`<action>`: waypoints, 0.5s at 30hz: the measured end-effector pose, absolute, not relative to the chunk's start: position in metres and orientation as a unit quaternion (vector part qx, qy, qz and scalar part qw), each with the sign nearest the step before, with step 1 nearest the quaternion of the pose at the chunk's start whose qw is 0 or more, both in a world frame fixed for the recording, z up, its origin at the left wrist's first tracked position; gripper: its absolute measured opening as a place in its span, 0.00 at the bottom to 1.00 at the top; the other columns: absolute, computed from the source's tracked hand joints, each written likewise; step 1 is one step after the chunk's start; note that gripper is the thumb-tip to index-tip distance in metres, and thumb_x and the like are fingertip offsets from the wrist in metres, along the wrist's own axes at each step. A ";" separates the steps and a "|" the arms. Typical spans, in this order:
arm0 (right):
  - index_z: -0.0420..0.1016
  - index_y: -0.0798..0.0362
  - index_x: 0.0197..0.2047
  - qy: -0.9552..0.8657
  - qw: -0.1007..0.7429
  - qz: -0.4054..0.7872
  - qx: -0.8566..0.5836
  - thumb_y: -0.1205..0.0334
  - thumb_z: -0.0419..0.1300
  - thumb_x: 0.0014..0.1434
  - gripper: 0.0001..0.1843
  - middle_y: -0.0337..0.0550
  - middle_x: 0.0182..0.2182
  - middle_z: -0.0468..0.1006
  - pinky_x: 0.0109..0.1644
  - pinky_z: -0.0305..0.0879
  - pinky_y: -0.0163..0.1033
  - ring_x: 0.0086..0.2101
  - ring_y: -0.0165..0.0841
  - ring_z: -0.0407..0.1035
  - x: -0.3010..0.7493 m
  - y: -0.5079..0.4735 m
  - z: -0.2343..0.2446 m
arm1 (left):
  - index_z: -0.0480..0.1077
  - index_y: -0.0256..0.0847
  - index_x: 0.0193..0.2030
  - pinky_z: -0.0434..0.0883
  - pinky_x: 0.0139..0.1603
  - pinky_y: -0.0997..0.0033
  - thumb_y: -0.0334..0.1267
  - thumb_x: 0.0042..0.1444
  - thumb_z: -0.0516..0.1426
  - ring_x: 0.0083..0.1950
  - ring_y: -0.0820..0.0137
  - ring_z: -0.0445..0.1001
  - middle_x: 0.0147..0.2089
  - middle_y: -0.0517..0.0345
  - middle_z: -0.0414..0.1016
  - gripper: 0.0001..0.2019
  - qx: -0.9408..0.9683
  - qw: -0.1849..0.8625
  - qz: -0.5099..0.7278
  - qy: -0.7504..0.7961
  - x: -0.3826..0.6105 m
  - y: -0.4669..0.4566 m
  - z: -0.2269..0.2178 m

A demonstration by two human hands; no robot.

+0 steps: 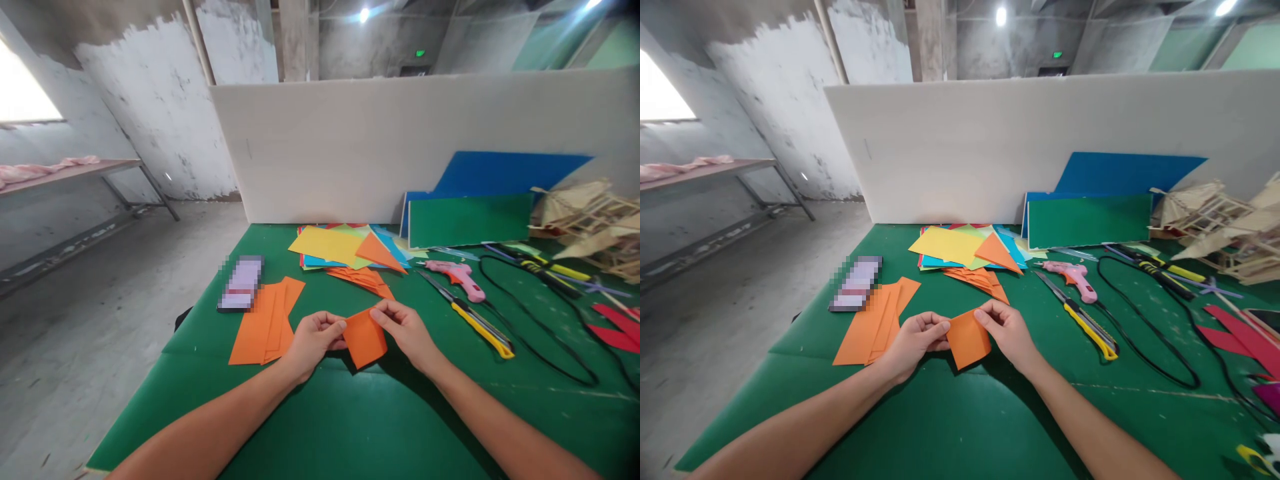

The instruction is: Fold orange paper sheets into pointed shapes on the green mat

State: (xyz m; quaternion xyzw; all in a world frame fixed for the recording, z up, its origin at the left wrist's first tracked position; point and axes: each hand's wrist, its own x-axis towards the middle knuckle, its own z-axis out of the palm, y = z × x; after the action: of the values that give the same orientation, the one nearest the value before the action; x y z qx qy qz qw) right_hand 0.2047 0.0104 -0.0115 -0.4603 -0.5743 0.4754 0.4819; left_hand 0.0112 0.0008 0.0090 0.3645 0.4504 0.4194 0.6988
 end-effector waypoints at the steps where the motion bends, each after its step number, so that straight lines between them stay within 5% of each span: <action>1: 0.68 0.53 0.26 -0.575 0.484 0.474 -0.459 0.49 0.62 0.55 0.16 0.35 0.23 0.65 0.31 0.57 0.33 0.26 0.29 0.59 0.205 0.010 -0.011 | 0.69 0.33 0.30 0.75 0.34 0.76 0.44 0.40 0.70 0.32 0.72 0.77 0.30 0.53 0.77 0.19 0.366 0.701 0.417 0.449 0.011 0.000 0.009; 10: 0.67 0.53 0.25 -0.606 0.454 0.467 -0.456 0.49 0.61 0.55 0.17 0.35 0.22 0.64 0.29 0.55 0.34 0.25 0.28 0.57 0.203 0.009 -0.007 | 0.65 0.37 0.29 0.73 0.31 0.73 0.44 0.45 0.64 0.30 0.73 0.72 0.28 0.62 0.70 0.15 0.456 0.676 0.369 0.447 0.013 -0.001 0.010; 15: 0.67 0.53 0.25 -0.658 0.412 0.469 -0.421 0.50 0.60 0.56 0.17 0.36 0.23 0.66 0.31 0.56 0.34 0.26 0.29 0.59 0.195 0.005 -0.005 | 0.66 0.37 0.29 0.60 0.25 0.78 0.42 0.50 0.59 0.26 0.77 0.62 0.26 0.64 0.65 0.10 0.588 0.575 0.349 0.450 0.014 -0.001 0.002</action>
State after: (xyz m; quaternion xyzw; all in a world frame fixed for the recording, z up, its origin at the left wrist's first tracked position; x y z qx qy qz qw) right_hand 0.1950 0.0046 -0.0053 -0.4209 -0.6584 0.4685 0.4121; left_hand 0.0141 -0.0013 0.0016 0.5878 0.4497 0.3489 0.5749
